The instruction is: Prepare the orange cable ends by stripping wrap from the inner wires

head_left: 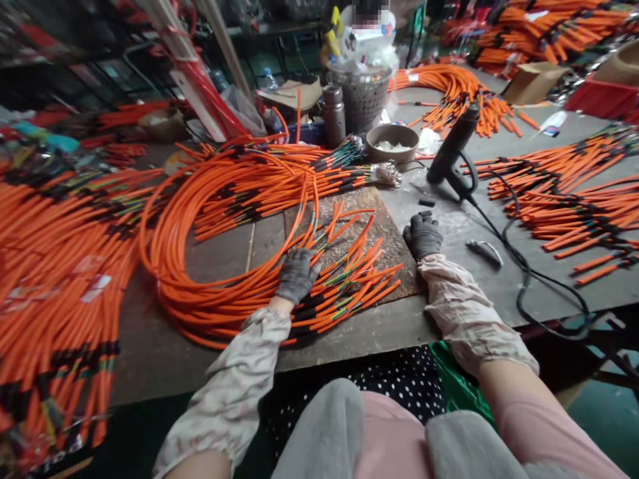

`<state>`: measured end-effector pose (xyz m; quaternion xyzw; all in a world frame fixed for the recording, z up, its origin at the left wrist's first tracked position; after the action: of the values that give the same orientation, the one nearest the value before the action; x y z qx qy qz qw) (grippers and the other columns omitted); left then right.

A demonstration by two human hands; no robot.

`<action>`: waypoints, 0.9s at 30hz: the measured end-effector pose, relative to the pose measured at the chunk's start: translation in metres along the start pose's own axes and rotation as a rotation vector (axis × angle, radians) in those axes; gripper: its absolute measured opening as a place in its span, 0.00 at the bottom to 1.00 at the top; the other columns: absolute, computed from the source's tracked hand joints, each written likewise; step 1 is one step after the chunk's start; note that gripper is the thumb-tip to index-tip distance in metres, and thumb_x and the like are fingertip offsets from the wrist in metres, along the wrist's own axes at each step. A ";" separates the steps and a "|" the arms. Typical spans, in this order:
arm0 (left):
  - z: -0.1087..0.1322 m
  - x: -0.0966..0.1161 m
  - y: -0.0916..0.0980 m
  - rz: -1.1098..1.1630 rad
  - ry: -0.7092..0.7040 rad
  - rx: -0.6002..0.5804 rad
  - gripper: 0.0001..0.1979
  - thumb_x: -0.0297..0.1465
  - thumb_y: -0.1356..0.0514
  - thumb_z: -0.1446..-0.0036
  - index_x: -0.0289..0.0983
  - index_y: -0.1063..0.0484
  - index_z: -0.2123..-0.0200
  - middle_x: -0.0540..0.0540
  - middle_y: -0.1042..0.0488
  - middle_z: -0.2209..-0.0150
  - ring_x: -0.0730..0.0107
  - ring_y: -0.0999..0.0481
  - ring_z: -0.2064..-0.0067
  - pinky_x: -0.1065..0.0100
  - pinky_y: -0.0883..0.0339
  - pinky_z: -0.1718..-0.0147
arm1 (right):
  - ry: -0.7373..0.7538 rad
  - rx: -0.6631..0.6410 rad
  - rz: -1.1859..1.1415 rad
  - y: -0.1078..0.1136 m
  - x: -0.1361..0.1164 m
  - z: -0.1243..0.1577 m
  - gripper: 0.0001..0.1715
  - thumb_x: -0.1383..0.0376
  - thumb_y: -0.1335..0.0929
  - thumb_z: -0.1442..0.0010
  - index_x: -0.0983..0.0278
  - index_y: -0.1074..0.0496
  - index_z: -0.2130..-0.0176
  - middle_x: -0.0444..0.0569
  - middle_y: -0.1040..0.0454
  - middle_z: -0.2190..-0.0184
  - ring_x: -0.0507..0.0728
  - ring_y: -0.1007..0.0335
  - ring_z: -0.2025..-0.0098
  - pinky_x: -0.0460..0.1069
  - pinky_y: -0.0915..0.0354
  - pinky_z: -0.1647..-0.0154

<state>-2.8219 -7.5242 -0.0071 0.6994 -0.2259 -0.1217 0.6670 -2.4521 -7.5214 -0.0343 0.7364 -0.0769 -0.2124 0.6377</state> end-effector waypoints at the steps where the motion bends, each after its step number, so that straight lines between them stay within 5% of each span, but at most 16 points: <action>1: -0.009 -0.006 0.003 -0.037 0.070 -0.003 0.18 0.33 0.40 0.33 0.32 0.24 0.43 0.35 0.23 0.43 0.49 0.27 0.38 0.52 0.36 0.33 | -0.002 0.018 -0.039 0.001 0.001 -0.001 0.23 0.59 0.37 0.32 0.68 0.30 0.43 0.70 0.32 0.40 0.71 0.35 0.45 0.59 0.35 0.53; 4: -0.032 -0.010 0.007 -0.104 0.188 -0.078 0.19 0.31 0.40 0.35 0.29 0.25 0.44 0.30 0.23 0.44 0.45 0.25 0.39 0.52 0.34 0.37 | -0.114 0.141 -0.370 0.018 0.024 -0.007 0.18 0.63 0.35 0.36 0.66 0.30 0.48 0.61 0.25 0.52 0.61 0.31 0.57 0.55 0.34 0.58; 7: -0.039 -0.006 0.022 0.036 0.261 -0.061 0.17 0.29 0.44 0.32 0.32 0.26 0.43 0.34 0.19 0.49 0.52 0.19 0.48 0.57 0.27 0.46 | -0.327 0.278 -0.977 0.038 0.048 0.002 0.11 0.61 0.33 0.40 0.63 0.32 0.57 0.46 0.27 0.69 0.53 0.36 0.73 0.48 0.38 0.72; 9: -0.039 0.010 0.037 0.219 0.179 0.004 0.17 0.31 0.45 0.29 0.35 0.27 0.41 0.40 0.17 0.52 0.57 0.17 0.51 0.61 0.25 0.49 | -0.240 0.191 -1.326 0.053 0.020 0.012 0.13 0.56 0.31 0.40 0.61 0.33 0.61 0.42 0.29 0.74 0.51 0.42 0.81 0.47 0.44 0.80; 13: -0.027 0.046 0.062 0.363 -0.064 0.162 0.16 0.33 0.40 0.30 0.35 0.23 0.44 0.41 0.16 0.52 0.58 0.16 0.50 0.62 0.25 0.46 | 0.249 -0.115 -1.585 0.106 -0.085 0.052 0.21 0.49 0.25 0.42 0.63 0.28 0.64 0.44 0.25 0.76 0.47 0.43 0.84 0.45 0.50 0.85; 16: -0.017 0.058 0.065 0.391 -0.112 0.195 0.13 0.33 0.40 0.30 0.36 0.20 0.47 0.41 0.16 0.53 0.57 0.16 0.50 0.61 0.24 0.45 | 0.433 -0.248 -1.612 0.133 -0.126 0.078 0.21 0.49 0.25 0.38 0.62 0.30 0.66 0.42 0.25 0.78 0.47 0.43 0.84 0.45 0.52 0.85; 21: -0.003 0.070 0.068 0.385 -0.164 0.203 0.14 0.36 0.41 0.30 0.37 0.19 0.49 0.41 0.17 0.52 0.56 0.18 0.47 0.59 0.26 0.41 | 0.672 -0.373 -1.321 0.162 -0.144 0.097 0.23 0.51 0.30 0.30 0.62 0.34 0.71 0.42 0.28 0.77 0.47 0.42 0.81 0.45 0.47 0.81; 25: 0.001 0.072 0.064 0.374 -0.136 0.172 0.14 0.37 0.41 0.30 0.38 0.19 0.50 0.41 0.16 0.55 0.58 0.17 0.52 0.59 0.26 0.45 | 0.780 -0.302 -0.798 0.169 -0.160 0.104 0.16 0.59 0.29 0.33 0.63 0.30 0.70 0.42 0.33 0.78 0.49 0.43 0.75 0.47 0.46 0.73; 27: 0.000 0.068 0.062 0.447 -0.107 0.164 0.13 0.36 0.42 0.30 0.38 0.19 0.52 0.42 0.16 0.57 0.59 0.17 0.55 0.61 0.25 0.49 | 0.758 -0.265 -0.820 0.175 -0.163 0.104 0.12 0.59 0.30 0.32 0.64 0.28 0.65 0.43 0.31 0.75 0.50 0.41 0.74 0.48 0.44 0.71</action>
<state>-2.7724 -7.5572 0.0632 0.6765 -0.4192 0.0111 0.6054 -2.6134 -7.5838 0.1603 0.6446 0.4763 -0.1716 0.5729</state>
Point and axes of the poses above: each hand's wrist, its own z-axis away from the middle knuckle, its own y-axis out of the back of the hand, x = y × z, the point moved 10 cm from there along -z, towards the middle knuckle
